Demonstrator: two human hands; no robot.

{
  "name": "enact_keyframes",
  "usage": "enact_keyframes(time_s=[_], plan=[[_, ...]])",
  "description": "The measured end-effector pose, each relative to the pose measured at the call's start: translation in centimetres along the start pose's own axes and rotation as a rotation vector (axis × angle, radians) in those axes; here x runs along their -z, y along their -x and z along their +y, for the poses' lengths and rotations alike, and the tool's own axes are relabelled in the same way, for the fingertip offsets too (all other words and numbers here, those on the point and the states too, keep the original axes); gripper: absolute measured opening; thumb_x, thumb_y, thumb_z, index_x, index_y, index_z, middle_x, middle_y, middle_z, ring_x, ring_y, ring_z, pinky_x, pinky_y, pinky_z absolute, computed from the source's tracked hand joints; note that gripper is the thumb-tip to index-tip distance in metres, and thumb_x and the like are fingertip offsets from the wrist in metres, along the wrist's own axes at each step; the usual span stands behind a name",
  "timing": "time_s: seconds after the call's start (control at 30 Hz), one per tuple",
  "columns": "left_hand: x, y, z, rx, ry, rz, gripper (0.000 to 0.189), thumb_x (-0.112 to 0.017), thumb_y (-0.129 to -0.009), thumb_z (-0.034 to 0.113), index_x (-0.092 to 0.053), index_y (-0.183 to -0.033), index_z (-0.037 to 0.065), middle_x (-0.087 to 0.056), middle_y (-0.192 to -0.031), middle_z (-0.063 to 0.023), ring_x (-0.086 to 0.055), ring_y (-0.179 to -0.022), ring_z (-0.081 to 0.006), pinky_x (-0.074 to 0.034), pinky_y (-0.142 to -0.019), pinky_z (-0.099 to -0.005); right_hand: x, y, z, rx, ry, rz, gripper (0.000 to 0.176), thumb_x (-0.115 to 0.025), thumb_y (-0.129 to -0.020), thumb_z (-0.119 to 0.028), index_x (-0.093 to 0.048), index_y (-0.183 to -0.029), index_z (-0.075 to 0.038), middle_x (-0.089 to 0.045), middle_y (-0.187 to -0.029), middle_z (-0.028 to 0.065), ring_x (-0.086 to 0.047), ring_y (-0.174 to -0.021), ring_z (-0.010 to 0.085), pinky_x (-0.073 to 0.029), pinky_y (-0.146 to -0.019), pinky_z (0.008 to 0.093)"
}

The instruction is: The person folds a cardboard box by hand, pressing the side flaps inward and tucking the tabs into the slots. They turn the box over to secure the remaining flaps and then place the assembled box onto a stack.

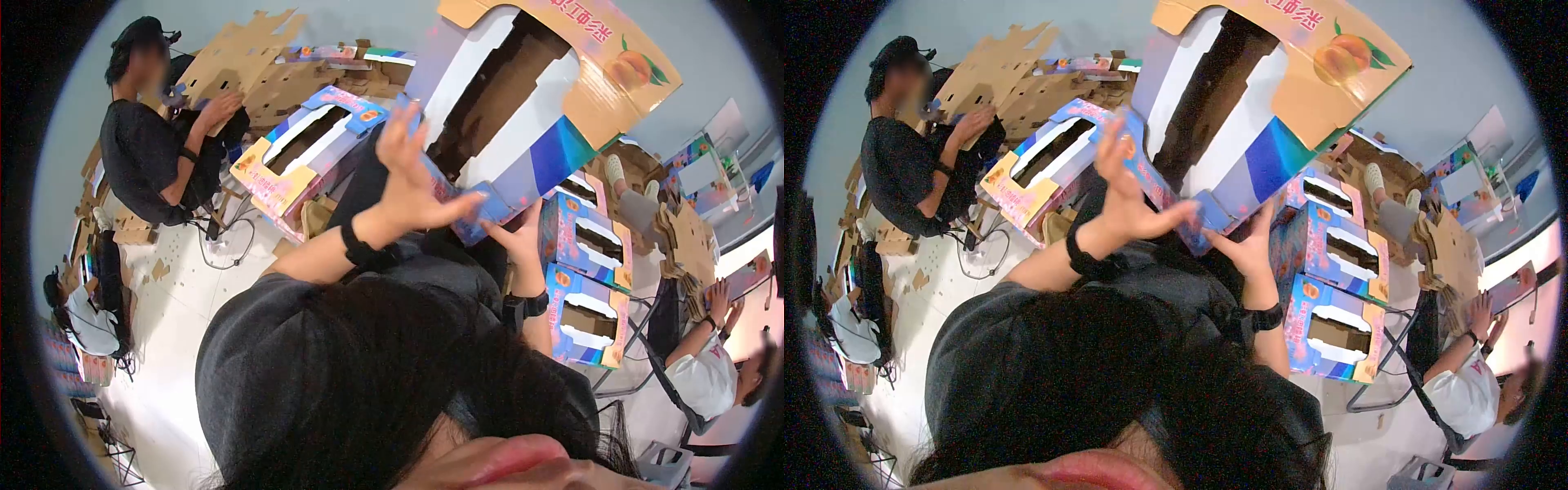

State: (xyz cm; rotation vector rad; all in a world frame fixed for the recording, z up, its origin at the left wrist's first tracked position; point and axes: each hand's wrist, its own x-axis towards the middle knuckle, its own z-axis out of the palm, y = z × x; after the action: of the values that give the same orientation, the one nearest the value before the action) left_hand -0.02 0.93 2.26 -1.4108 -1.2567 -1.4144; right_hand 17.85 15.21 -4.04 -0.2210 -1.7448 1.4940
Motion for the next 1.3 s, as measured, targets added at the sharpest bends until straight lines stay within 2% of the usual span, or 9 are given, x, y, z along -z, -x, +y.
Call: enact_keyframes(time_s=[0.23,0.47,0.6,0.73,0.83,1.0,1.03,1.13,1.3], plan=[[5.1,-0.1,-7.0,0.271,-0.11,-0.372,0.109,-0.083,-0.071,0.046,-0.019,-0.15,0.006,-0.032,-0.149,-0.0228,-0.027,-0.142,-0.038,-0.023,-0.113,-0.0511,3.1,1.3,-2.9,-0.164,-0.268,0.098,0.099,-0.08,-0.056,0.004,-0.035,-0.144,-0.006,-0.051,-0.132,0.012,-0.051,-0.124,0.0284,-0.044,-0.103,0.0411],[5.3,2.7,-9.2,0.835,1.014,-0.639,0.105,-0.078,-0.079,0.036,-0.011,-0.156,0.012,-0.033,-0.149,-0.0218,-0.032,-0.141,-0.0353,-0.026,-0.115,-0.0467,6.6,3.4,-1.1,-0.319,-0.368,0.24,0.086,-0.063,-0.055,-0.012,-0.042,-0.136,0.003,-0.059,-0.122,0.0156,-0.059,-0.113,0.0304,-0.048,-0.099,0.0386],[5.0,2.0,-6.4,0.844,0.984,-0.81,0.114,-0.079,-0.073,0.049,-0.013,-0.155,0.005,-0.032,-0.151,-0.0158,-0.031,-0.141,-0.0265,-0.024,-0.116,-0.0412,7.4,3.7,-0.3,-0.3,-0.417,0.304,0.087,-0.064,-0.055,-0.014,-0.042,-0.137,0.003,-0.058,-0.124,0.0154,-0.059,-0.113,0.0299,-0.048,-0.099,0.0391],[3.9,2.3,-5.2,0.998,0.955,-0.799,0.103,-0.08,-0.077,0.021,-0.015,-0.154,0.0,-0.035,-0.151,-0.0139,-0.035,-0.139,-0.0236,-0.026,-0.115,-0.0395,8.2,4.3,-0.4,-0.344,-0.435,0.297,0.085,-0.066,-0.059,-0.014,-0.041,-0.139,0.001,-0.058,-0.125,0.0154,-0.058,-0.115,0.029,-0.046,-0.1,0.039],[3.3,3.9,-5.3,0.989,0.951,-0.802,0.097,-0.079,-0.079,0.024,-0.021,-0.152,-0.001,-0.04,-0.147,-0.0125,-0.038,-0.137,-0.0222,-0.028,-0.114,-0.0376,9.3,4.9,0.2,-0.439,-0.266,0.313,0.085,-0.075,-0.064,-0.016,-0.041,-0.139,0.001,-0.057,-0.127,0.0147,-0.056,-0.118,0.0292,-0.045,-0.101,0.0389],[3.4,3.3,-4.2,1.158,0.932,-0.803,0.087,-0.076,-0.083,0.03,-0.03,-0.149,-0.001,-0.047,-0.142,-0.0119,-0.046,-0.13,-0.0204,-0.033,-0.111,-0.0334,6.2,4.1,-5.5,0.135,0.767,0.495,0.081,-0.084,-0.067,-0.027,-0.047,-0.135,-0.002,-0.058,-0.127,0.0133,-0.054,-0.121,0.0328,-0.041,-0.104,0.0414],[3.4,3.6,-4.4,1.192,0.923,-0.808,0.086,-0.076,-0.083,0.03,-0.03,-0.149,-0.001,-0.047,-0.141,-0.0119,-0.046,-0.13,-0.0203,-0.033,-0.111,-0.0336,5.5,4.0,-7.1,0.287,1.077,0.48,0.081,-0.085,-0.066,-0.029,-0.049,-0.134,-0.004,-0.058,-0.126,0.0135,-0.053,-0.123,0.0333,-0.04,-0.105,0.0425],[3.5,4.5,-5.0,1.217,0.883,-0.824,0.085,-0.077,-0.083,0.03,-0.033,-0.148,-0.001,-0.049,-0.14,-0.0119,-0.047,-0.129,-0.0206,-0.034,-0.11,-0.0344,2.9,3.1,-10.5,0.473,1.067,-0.099,0.079,-0.085,-0.065,-0.032,-0.051,-0.133,-0.01,-0.058,-0.124,0.0138,-0.047,-0.129,0.0343,-0.031,-0.111,0.0492],[3.8,5.9,-6.3,1.137,0.869,-0.847,0.083,-0.078,-0.082,0.028,-0.034,-0.147,0.0,-0.051,-0.138,-0.0111,-0.048,-0.127,-0.0202,-0.035,-0.109,-0.0337,-1.1,1.1,-10.3,0.446,1.171,-0.436,0.082,-0.084,-0.06,-0.038,-0.054,-0.132,-0.013,-0.061,-0.119,0.0112,-0.045,-0.133,0.032,-0.019,-0.117,0.0565]])
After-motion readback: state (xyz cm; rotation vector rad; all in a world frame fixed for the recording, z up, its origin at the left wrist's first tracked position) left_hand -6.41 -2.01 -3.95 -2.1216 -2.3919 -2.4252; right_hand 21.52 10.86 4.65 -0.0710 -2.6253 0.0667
